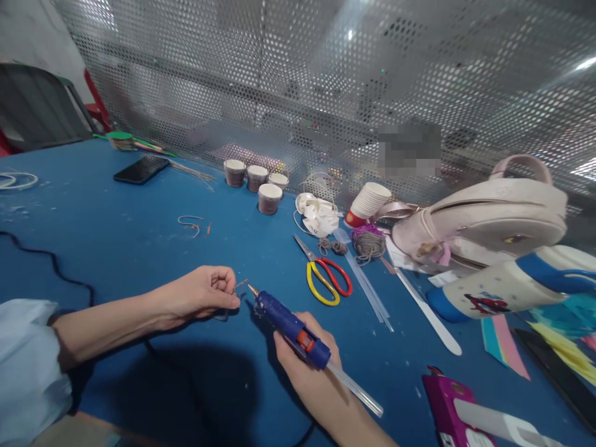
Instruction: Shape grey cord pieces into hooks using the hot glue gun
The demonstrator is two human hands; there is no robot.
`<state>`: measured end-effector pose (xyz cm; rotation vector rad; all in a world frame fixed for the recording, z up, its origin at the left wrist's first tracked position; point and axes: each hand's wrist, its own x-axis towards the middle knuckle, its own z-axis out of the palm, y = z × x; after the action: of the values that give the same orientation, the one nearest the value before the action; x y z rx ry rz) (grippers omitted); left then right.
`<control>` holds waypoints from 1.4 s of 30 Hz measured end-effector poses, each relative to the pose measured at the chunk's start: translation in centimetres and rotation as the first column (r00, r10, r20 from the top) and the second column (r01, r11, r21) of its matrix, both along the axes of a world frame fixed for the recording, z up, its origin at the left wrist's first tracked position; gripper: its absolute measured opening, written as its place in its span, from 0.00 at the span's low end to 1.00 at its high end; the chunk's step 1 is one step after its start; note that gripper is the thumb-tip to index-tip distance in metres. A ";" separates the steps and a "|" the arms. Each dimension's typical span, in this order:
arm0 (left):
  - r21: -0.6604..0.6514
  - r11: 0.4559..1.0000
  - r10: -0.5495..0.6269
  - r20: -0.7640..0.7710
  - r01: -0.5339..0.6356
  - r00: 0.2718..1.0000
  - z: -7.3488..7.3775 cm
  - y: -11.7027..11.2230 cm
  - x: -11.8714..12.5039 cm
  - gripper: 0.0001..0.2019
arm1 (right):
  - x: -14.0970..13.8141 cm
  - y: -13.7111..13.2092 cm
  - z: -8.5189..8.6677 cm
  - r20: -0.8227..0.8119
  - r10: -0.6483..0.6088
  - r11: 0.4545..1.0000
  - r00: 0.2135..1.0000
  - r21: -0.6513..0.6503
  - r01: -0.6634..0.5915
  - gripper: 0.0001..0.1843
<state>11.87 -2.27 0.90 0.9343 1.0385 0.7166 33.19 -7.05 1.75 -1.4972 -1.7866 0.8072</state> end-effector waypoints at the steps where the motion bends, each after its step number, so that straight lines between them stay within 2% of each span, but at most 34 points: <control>1: -0.002 1.000 -0.013 -0.007 0.013 1.000 -0.1 0.0 0.2 0.14 | 0.1 -0.1 -0.1 0.012 -0.007 1.000 1.000 0.006 0.007 0.11; 5: -0.014 0.999 -0.045 -0.011 0.045 0.999 -0.6 -0.1 0.7 0.13 | 0.5 -0.3 -0.4 0.034 -0.006 1.000 0.999 0.015 0.006 0.09; 11: -0.027 1.000 -0.001 0.019 0.001 1.000 -0.4 0.4 0.4 0.14 | 0.5 0.2 -0.7 0.037 0.037 0.998 0.999 -0.042 -0.036 0.10; 16: -0.032 0.999 -0.006 0.018 0.006 1.000 -0.3 0.4 0.3 0.14 | 0.4 0.6 -1.1 0.046 0.016 0.998 0.999 -0.055 -0.013 0.11; 23: -0.047 0.999 -0.013 0.020 0.014 1.000 -0.6 0.5 0.2 0.14 | -0.1 0.7 -0.6 0.008 0.035 0.997 0.999 -0.064 -0.034 0.10; 30: -0.038 0.999 -0.021 0.007 0.021 1.000 -0.6 0.5 0.3 0.14 | -0.4 0.4 -0.5 0.020 -0.029 1.000 0.999 0.004 0.029 0.10; 38: -0.055 0.998 -0.016 0.016 0.016 1.000 -0.6 0.6 0.4 0.14 | 0.3 0.9 -0.6 0.106 0.071 0.997 0.992 -0.025 -0.069 0.13; 42: -0.052 0.999 -0.017 0.009 0.017 1.000 -0.8 0.6 0.4 0.15 | 0.3 0.9 -0.7 0.119 0.052 0.998 0.992 0.017 -0.054 0.11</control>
<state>12.28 -1.71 0.15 0.8938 1.0360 0.6761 33.48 -6.15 1.01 -1.5185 -1.9230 0.7372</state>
